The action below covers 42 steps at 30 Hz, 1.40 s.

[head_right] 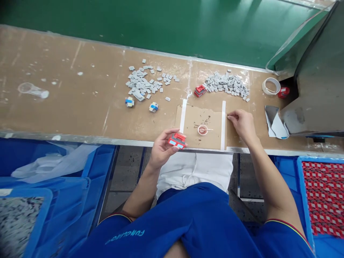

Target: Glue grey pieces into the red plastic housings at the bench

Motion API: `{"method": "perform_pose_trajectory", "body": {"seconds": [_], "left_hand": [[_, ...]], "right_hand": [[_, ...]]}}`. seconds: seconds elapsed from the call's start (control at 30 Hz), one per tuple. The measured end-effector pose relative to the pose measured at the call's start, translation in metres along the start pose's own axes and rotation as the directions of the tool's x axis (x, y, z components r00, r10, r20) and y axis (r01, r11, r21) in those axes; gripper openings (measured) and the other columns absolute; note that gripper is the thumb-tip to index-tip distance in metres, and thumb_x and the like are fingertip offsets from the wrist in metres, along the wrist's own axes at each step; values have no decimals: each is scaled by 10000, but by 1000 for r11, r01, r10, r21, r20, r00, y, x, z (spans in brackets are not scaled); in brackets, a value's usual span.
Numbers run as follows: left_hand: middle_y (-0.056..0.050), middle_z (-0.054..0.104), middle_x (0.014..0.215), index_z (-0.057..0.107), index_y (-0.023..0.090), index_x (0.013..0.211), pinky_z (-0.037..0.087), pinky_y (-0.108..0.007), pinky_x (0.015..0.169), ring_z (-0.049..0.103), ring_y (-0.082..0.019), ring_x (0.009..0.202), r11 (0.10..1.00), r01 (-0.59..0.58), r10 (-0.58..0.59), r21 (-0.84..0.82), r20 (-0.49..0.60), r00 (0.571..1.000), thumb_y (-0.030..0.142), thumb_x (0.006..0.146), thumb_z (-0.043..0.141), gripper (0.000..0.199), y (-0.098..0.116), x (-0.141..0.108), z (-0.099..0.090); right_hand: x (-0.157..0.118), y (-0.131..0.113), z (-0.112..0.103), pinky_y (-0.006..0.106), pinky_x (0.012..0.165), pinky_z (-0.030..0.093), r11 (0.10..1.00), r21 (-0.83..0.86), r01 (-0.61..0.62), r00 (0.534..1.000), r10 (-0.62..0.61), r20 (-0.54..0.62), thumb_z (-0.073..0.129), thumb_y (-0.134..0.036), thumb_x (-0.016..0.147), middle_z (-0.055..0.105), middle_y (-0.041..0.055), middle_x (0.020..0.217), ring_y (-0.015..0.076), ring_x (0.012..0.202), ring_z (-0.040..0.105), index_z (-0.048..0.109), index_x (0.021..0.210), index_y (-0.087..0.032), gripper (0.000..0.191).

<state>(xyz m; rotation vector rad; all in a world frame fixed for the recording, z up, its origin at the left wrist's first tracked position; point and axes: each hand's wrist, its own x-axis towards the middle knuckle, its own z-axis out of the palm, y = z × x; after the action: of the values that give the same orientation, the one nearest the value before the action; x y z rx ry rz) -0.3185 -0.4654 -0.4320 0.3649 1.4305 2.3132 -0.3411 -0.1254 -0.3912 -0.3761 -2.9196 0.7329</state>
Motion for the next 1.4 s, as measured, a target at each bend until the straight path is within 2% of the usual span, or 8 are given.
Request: {"method": "perform_pose_trajectory", "body": {"seconds": [0.1, 0.17, 0.33, 0.43, 0.5, 0.87, 1.13, 1.4], "left_hand": [[-110, 812, 1125, 666, 195, 1246, 650, -300, 813, 796, -191, 897, 999, 34, -34, -15, -3, 999, 416, 819, 903, 536, 1, 0, 3], [-95, 813, 1101, 669, 196, 1245, 651, -303, 815, 790, -175, 863, 998, 54, -54, -28, -1, 999, 403, 823, 901, 524, 2, 1, 7], [-88, 808, 1067, 685, 188, 1242, 641, -283, 808, 783, -173, 862, 997, 71, -71, 9, 21, 997, 420, 837, 888, 510, 6, 3, 22], [-78, 800, 1052, 702, 192, 1243, 640, -268, 804, 779, -176, 883, 999, 36, -37, 35, 27, 999, 466, 833, 884, 526, 6, 2, 28], [-76, 794, 1066, 710, 199, 1251, 639, -267, 814, 778, -181, 913, 997, 15, -18, 71, 32, 999, 480, 837, 877, 527, 5, 1, 30], [-82, 794, 1136, 730, 217, 1266, 638, -283, 913, 785, -209, 1041, 983, -24, 17, 183, 37, 999, 453, 861, 860, 486, 3, -3, 35], [-89, 812, 1131, 713, 198, 1333, 651, -294, 908, 803, -217, 1003, 960, -44, 38, 278, 27, 999, 461, 912, 804, 504, 8, -2, 36], [-111, 815, 1221, 705, 201, 1357, 657, -303, 917, 800, -226, 1055, 929, -16, -18, 371, 89, 996, 368, 947, 776, 448, 21, -7, 31]], "right_hand": [[-16, 4, -3, 437, 857, 583, 999, 29, -28, 997, 30, -70, 721, -231, 852, 804, 98, 916, 263, 822, 737, 789, 860, -186, 82], [-33, -7, -7, 425, 820, 604, 993, 114, -11, 994, 23, -104, 711, -233, 860, 802, 95, 915, 249, 803, 740, 795, 890, -186, 101], [-94, -77, -8, 355, 733, 645, 847, 513, 140, 989, -97, -109, 744, -311, 930, 796, 54, 928, 200, 793, 752, 787, 988, -226, 112], [-116, -112, 3, 314, 703, 639, 759, 615, 214, 977, -170, -129, 737, -252, 955, 782, 35, 903, 177, 794, 743, 764, 941, -238, 34], [-119, -122, 10, 297, 699, 630, 732, 641, 231, 973, -187, -138, 730, -209, 956, 774, 25, 892, 167, 801, 736, 750, 931, -239, 44], [-120, -120, 15, 283, 671, 570, 750, 620, 231, 973, -198, -122, 682, -162, 977, 715, 6, 858, 149, 763, 680, 702, 910, -229, 97], [-126, -122, 34, 299, 602, 465, 835, 405, 374, 912, -252, -324, 613, -161, 1017, 601, 0, 777, 156, 681, 569, 663, 934, -248, 131], [-128, -123, 29, 307, 625, 387, 839, 299, 456, 887, -400, -231, 549, -120, 1046, 502, 1, 727, 158, 681, 467, 579, 810, -234, 264]]}}
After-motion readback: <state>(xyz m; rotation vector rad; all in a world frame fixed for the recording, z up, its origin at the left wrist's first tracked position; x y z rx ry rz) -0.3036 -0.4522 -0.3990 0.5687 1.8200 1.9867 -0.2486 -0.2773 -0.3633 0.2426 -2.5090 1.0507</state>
